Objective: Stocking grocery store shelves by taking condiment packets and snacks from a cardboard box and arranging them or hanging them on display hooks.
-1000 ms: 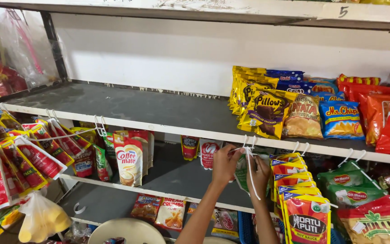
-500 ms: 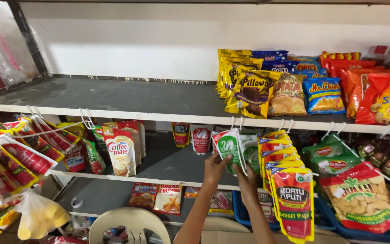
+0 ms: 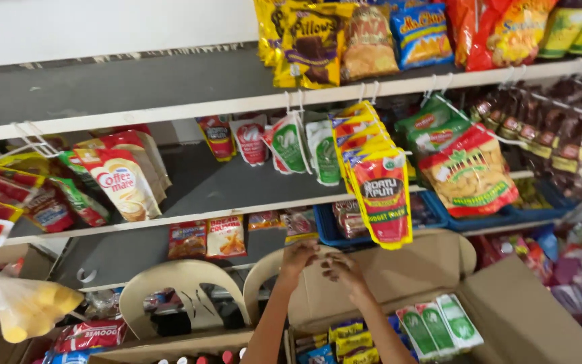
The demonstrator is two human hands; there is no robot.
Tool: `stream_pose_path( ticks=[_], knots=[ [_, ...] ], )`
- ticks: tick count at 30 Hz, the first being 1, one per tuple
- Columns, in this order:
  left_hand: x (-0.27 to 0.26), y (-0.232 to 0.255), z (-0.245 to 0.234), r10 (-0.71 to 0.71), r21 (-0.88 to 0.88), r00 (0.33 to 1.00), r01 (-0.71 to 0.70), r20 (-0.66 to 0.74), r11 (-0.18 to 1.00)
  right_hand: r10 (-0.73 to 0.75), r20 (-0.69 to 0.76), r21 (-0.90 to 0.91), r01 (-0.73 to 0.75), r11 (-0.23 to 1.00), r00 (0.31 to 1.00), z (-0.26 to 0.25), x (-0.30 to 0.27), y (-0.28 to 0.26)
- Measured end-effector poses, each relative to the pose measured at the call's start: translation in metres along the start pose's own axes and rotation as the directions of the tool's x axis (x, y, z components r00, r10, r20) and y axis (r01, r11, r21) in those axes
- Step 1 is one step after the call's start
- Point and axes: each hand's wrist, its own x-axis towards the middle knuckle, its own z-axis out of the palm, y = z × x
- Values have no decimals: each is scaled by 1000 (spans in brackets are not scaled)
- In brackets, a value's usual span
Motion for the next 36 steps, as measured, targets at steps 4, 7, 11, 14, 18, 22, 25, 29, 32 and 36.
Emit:
stream_pose_path(
  ticks=[4,7,11,14,18,22,25,29,32,36],
  knots=[
    [-39,-90,-14,-160,22,977,159,138,987,195,-55,167,-183,969,979,-77,-58,99],
    [-70,-158,-11,-366,164,925,347,103,923,298,-195,46,-295,954,934,-118,-122,143],
    [-92,-229,6,-485,250,855,437,182,864,390,-291,123,-370,921,874,-182,-176,215],
    [-117,-239,45,-562,359,790,464,247,810,326,-431,4,-360,933,841,-203,-216,216],
    [-141,-274,83,-601,462,741,438,301,771,331,-494,-52,-407,912,804,-218,-255,210],
    [-153,-284,140,-647,518,712,457,274,723,276,-471,-44,-334,941,838,-242,-265,205],
    [-155,-328,156,-562,497,763,371,319,785,263,-522,-91,-359,929,812,-265,-257,210],
    [-150,-331,195,-538,530,790,334,293,779,63,-546,-372,-309,875,836,-306,-244,243],
    [-153,-303,229,-120,663,878,-254,463,704,-18,-610,-273,-190,943,792,-331,-237,236],
    [-143,-301,273,-99,659,803,-404,587,634,-1,-636,-256,-209,944,772,-372,-223,235]
  ],
)
